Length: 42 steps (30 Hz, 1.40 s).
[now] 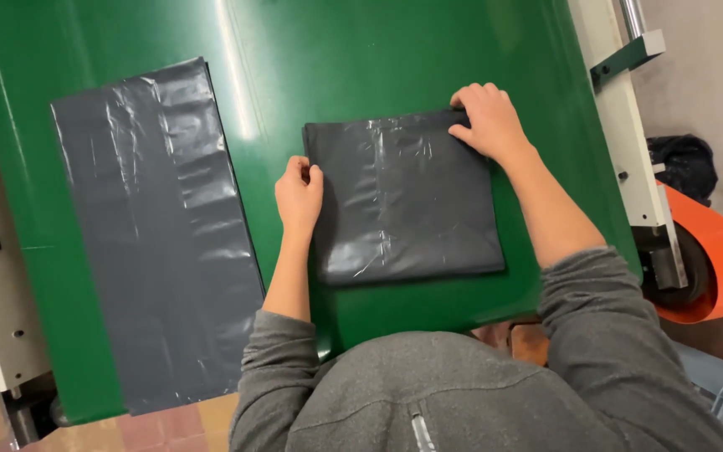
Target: Folding plastic bags and placing them into a storage basket.
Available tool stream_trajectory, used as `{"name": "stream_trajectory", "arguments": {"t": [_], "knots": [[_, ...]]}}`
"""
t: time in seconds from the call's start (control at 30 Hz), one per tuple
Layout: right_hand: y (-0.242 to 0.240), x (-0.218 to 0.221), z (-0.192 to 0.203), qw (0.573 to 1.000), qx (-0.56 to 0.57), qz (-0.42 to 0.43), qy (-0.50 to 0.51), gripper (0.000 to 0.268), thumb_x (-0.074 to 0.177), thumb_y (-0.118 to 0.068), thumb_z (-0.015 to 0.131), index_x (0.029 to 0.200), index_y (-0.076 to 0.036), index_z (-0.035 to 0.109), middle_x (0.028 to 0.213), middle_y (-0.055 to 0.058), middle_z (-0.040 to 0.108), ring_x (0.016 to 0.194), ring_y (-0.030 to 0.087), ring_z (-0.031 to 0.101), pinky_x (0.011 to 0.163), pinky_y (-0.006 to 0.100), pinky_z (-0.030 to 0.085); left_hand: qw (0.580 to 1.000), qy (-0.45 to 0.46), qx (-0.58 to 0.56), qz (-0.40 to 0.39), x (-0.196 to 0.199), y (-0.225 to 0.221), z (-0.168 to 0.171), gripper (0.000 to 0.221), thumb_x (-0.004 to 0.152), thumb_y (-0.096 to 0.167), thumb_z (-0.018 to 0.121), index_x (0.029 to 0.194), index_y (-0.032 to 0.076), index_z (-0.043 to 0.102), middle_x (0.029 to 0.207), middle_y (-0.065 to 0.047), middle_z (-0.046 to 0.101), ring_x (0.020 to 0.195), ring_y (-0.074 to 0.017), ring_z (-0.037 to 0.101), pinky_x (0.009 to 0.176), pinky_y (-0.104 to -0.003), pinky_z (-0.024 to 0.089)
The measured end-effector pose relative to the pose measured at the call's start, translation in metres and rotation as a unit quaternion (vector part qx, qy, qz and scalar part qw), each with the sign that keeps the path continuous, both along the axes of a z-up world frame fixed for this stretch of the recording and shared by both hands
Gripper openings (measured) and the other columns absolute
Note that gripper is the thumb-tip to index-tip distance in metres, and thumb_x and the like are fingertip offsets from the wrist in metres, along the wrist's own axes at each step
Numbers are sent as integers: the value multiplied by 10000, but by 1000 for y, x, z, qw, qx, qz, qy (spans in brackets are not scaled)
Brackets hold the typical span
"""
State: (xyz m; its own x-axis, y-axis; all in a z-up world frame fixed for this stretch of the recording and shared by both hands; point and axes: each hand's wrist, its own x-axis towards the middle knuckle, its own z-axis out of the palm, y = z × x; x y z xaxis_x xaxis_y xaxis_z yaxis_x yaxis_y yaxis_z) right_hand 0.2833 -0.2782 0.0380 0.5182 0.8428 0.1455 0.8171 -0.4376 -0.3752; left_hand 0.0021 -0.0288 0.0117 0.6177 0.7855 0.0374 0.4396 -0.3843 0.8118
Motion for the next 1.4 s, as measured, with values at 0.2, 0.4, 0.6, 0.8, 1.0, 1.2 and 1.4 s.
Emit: {"name": "stream_trajectory", "arguments": {"t": [0.2, 0.4, 0.6, 0.8, 1.0, 1.2, 1.4], "knots": [[13, 17, -10, 996, -90, -6, 2, 379, 787, -324, 855, 1024, -97, 666, 1059, 86, 657, 1043, 331, 558, 922, 462, 438, 1000, 11, -12, 19, -4, -4, -1, 179, 963, 191, 664, 1009, 19, 650, 798, -138, 703, 703, -267, 688, 710, -387, 546], [9, 5, -28, 991, -96, -42, 79, 315, 876, -305, 789, 1075, -114, 637, 1010, 49, 668, 1020, 299, 615, 893, 448, 473, 954, -66, 233, -176, -19, -74, 56, 464, 886, 265, 764, 1273, 85, 580, 1240, -144, 654, 1148, -365, 601, 998, -457, 497], [-45, -105, 70, 985, 115, -58, -111, 160, 860, -192, 832, 919, -139, 693, 991, 22, 612, 1024, 272, 567, 901, 419, 439, 813, -185, -534, -139, -28, -66, -23, 829, 985, 711, 264, 1473, 77, 479, 1496, -116, 564, 1399, -256, 523, 1166, -463, 359], [-120, -216, 66, 976, 175, -92, -90, 164, 756, -122, 834, 883, -155, 736, 1021, -1, 616, 1043, 272, 552, 898, 438, 395, 679, -198, -705, -53, -87, -41, -2, 970, 947, 786, 150, 1447, 34, 502, 1492, -150, 507, 1366, -332, 478, 1161, -497, 344], [-144, -255, 28, 978, 152, -130, -58, 210, 714, -72, 788, 896, -165, 740, 1093, -3, 641, 1099, 263, 560, 928, 431, 409, 861, -162, -479, -56, -118, -48, -39, 647, 995, 529, 539, 1456, 75, 513, 1499, -68, 537, 1380, -235, 497, 1184, -419, 352], [-147, -267, 33, 982, 110, -137, -73, 207, 710, -75, 789, 897, -144, 735, 1179, 45, 654, 1178, 285, 560, 990, 449, 429, 916, -66, 307, -251, -155, -105, 80, 565, 762, 376, 780, 1186, 53, 592, 1269, -145, 598, 1209, -344, 539, 1020, -470, 431], [-101, -318, 66, 987, 116, -39, -103, 270, 858, -76, 663, 1120, -38, 714, 1271, 142, 658, 1325, 353, 570, 1136, 485, 451, 707, 86, 533, -457, -164, -93, 38, 199, 897, 265, 747, 1064, 186, 674, 1009, 44, 636, 982, -153, 610, 723, -318, 462]]}}
